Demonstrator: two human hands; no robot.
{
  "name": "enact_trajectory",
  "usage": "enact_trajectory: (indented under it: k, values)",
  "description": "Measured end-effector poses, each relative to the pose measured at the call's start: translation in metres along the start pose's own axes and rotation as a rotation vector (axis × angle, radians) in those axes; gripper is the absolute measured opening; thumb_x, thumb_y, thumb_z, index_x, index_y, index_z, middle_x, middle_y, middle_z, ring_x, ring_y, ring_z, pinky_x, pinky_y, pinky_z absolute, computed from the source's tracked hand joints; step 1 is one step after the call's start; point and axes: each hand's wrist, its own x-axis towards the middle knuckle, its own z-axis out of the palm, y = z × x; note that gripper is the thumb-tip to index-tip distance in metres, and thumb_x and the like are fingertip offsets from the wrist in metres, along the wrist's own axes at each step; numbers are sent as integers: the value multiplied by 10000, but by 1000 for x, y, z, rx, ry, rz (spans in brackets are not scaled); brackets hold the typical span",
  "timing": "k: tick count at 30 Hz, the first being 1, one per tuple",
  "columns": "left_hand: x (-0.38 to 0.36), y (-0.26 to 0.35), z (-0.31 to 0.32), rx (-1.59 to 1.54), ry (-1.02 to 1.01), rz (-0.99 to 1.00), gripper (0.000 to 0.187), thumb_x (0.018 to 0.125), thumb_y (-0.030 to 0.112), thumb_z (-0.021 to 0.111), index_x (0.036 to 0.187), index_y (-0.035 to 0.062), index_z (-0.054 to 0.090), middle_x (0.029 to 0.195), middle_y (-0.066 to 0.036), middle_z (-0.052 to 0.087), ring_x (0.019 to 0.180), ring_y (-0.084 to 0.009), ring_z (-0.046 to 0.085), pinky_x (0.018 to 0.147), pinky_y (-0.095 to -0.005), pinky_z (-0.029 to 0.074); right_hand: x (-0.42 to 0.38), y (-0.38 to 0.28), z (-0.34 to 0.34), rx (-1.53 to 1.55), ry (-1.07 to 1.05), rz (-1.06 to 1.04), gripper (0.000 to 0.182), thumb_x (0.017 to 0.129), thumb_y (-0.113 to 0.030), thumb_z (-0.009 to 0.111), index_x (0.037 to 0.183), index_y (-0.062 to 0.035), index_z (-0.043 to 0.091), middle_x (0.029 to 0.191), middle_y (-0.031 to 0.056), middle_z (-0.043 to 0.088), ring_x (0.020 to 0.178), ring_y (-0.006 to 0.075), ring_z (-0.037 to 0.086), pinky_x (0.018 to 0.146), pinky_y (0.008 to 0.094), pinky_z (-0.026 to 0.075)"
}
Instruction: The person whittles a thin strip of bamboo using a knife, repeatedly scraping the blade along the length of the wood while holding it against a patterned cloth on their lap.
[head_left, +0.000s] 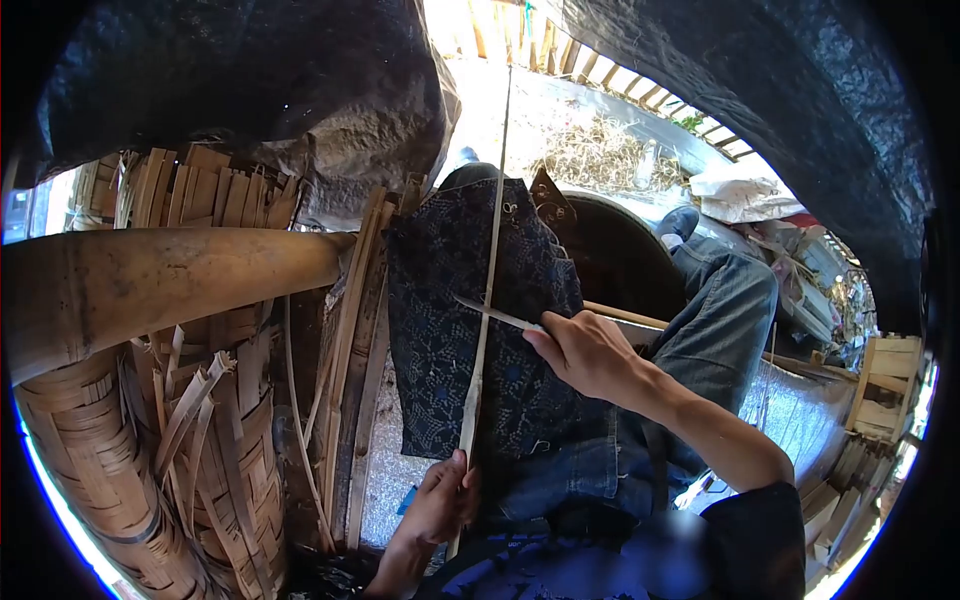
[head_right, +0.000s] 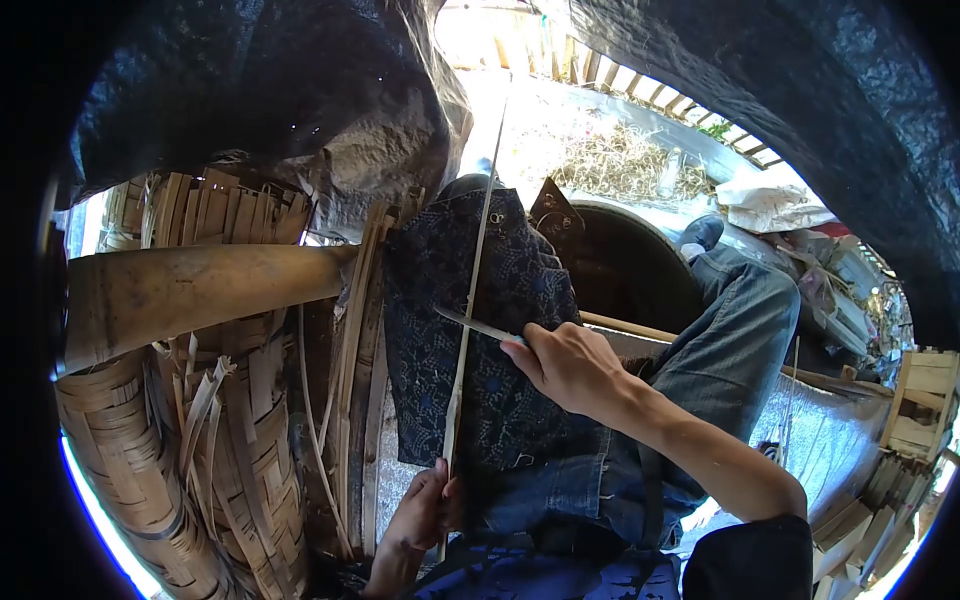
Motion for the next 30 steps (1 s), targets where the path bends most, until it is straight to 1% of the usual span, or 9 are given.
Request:
enact_trajectory:
  k: [3, 6, 9, 16, 19, 22, 25, 27, 30]
  values:
    - [-4, -5, 6, 163, 108, 71, 437, 955, 479, 349, 711, 121, 408, 505, 46, 333, 402, -62, 301, 379, -227, 252, 4, 3, 7, -61, 70, -80, 428, 939, -364, 461, 677, -27, 479, 436, 128, 487, 358, 283, 510, 374, 391, 397]
    - [-6, -7, 8, 217, 151, 108, 439, 956, 475, 348, 718, 112, 418, 509, 38, 357, 409, -64, 331, 388, -229, 277, 7, -4, 4, -36, 52, -1, 383, 926, -310, 502, 670, -26, 482, 470, 165, 489, 419, 315, 532, 389, 391, 380]
    - [-8, -4, 17, 207, 224, 108, 418, 963, 437, 364, 693, 122, 417, 491, 59, 297, 390, -52, 258, 368, -228, 207, 6, -2, 9, -85, 89, -37, 386, 919, -332, 509, 684, -27, 486, 471, 151, 507, 413, 307, 541, 386, 391, 397]
    - [-11, 2, 22, 241, 281, 84, 422, 966, 434, 358, 689, 121, 414, 484, 49, 312, 385, -59, 275, 366, -232, 218, 8, -2, 16, -232, 105, -52, 430, 925, -379, 485, 692, -17, 486, 445, 98, 509, 378, 265, 547, 356, 377, 440]
    - [-15, -3, 19, 297, 230, 74, 427, 967, 435, 353, 683, 121, 412, 480, 48, 314, 383, -64, 280, 366, -234, 221, 34, 11, 12, -225, 223, 44, 432, 933, -369, 470, 686, -15, 494, 454, 111, 517, 397, 286, 560, 372, 382, 455]
    - [-19, -4, 15, 234, 208, 22, 432, 966, 442, 350, 683, 122, 415, 471, 51, 294, 387, -72, 271, 374, -232, 220, 60, 21, 3, -225, 289, -13, 428, 938, -347, 467, 672, -13, 500, 469, 133, 528, 418, 314, 570, 386, 385, 466]
    - [-9, -10, 1, 50, 97, -10, 430, 962, 458, 347, 716, 113, 419, 511, 51, 314, 417, -66, 287, 394, -227, 249, 84, 33, -5, -138, 298, -21, 412, 944, -306, 466, 656, -14, 501, 462, 157, 517, 431, 318, 578, 395, 382, 461]
    - [-5, -12, -8, -173, -55, -81, 412, 970, 440, 329, 729, 117, 413, 518, 62, 270, 415, -61, 240, 390, -221, 218, 91, 30, -15, 4, 253, 24, 399, 953, -279, 455, 655, -17, 499, 457, 169, 508, 427, 310, 578, 391, 378, 445]
    - [-4, -9, -9, -238, -80, -113, 400, 974, 431, 318, 739, 120, 409, 529, 67, 245, 419, -58, 215, 392, -214, 197, 67, 17, -19, 58, 195, -46, 401, 948, -294, 463, 661, -16, 506, 457, 163, 510, 407, 309, 565, 385, 385, 437]
